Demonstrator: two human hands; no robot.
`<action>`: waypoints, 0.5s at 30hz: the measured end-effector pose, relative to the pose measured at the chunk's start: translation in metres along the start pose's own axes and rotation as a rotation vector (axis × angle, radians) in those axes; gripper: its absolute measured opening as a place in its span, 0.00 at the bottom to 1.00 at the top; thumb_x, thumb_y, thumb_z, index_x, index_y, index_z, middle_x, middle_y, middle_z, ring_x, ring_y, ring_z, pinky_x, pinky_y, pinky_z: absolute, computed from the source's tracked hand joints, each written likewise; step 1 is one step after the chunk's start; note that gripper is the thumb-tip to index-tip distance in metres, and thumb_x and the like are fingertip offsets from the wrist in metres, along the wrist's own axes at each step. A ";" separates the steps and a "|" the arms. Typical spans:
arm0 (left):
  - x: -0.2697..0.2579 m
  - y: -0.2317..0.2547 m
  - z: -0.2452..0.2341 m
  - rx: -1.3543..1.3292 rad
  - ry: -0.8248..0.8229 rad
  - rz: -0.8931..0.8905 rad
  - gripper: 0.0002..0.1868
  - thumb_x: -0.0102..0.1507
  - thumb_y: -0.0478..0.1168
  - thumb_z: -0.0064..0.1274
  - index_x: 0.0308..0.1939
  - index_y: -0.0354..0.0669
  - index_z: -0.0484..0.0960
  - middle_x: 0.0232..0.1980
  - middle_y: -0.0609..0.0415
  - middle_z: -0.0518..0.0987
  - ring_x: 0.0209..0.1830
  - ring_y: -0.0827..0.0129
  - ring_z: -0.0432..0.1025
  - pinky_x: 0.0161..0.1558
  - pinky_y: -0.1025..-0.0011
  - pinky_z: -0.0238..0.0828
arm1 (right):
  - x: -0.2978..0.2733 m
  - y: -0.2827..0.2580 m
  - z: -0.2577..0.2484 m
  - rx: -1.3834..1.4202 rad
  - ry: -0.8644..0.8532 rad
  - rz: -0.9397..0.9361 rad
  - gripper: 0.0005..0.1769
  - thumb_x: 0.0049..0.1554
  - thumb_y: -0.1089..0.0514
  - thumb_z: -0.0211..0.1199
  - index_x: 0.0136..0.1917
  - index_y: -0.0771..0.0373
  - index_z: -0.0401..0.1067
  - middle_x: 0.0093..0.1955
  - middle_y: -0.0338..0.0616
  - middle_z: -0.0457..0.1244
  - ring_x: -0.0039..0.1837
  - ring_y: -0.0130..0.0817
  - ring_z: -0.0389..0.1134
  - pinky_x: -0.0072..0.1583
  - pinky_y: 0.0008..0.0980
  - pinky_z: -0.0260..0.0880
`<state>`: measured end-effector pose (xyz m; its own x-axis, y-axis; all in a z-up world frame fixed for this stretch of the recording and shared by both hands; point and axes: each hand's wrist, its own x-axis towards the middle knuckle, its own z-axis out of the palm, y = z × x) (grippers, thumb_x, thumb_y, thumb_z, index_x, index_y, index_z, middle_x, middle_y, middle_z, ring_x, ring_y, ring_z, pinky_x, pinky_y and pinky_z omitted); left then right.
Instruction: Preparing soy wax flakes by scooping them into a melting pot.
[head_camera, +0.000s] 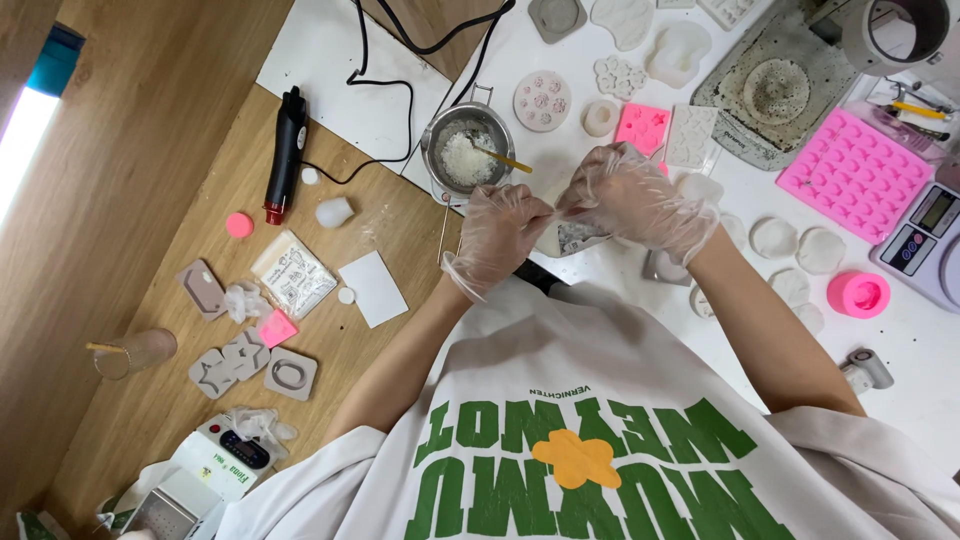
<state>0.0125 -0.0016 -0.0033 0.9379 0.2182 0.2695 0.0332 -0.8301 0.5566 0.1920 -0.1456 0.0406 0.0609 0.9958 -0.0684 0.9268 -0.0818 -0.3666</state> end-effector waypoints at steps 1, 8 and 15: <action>-0.001 -0.002 -0.002 0.001 0.000 0.000 0.04 0.63 0.45 0.59 0.38 0.61 0.79 0.33 0.67 0.73 0.40 0.68 0.75 0.53 0.63 0.63 | -0.001 0.003 -0.004 0.000 0.001 -0.001 0.17 0.56 0.37 0.62 0.48 0.47 0.81 0.51 0.30 0.70 0.64 0.38 0.63 0.72 0.44 0.54; 0.000 0.002 -0.009 -0.081 -0.037 -0.077 0.06 0.63 0.50 0.61 0.41 0.59 0.84 0.35 0.64 0.76 0.41 0.68 0.76 0.54 0.64 0.63 | -0.009 0.015 -0.015 0.018 0.051 -0.027 0.10 0.53 0.48 0.67 0.44 0.52 0.83 0.44 0.34 0.71 0.51 0.36 0.68 0.59 0.36 0.67; 0.009 -0.003 0.006 0.080 -0.041 0.003 0.04 0.64 0.47 0.60 0.40 0.56 0.85 0.34 0.63 0.76 0.39 0.65 0.76 0.50 0.62 0.67 | -0.010 0.021 -0.021 -0.020 -0.037 0.126 0.12 0.53 0.42 0.65 0.46 0.44 0.83 0.49 0.28 0.71 0.55 0.34 0.68 0.66 0.37 0.62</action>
<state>0.0230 0.0001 -0.0077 0.9513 0.1957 0.2381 0.0561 -0.8696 0.4905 0.2191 -0.1565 0.0530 0.1639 0.9754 -0.1476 0.9197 -0.2052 -0.3348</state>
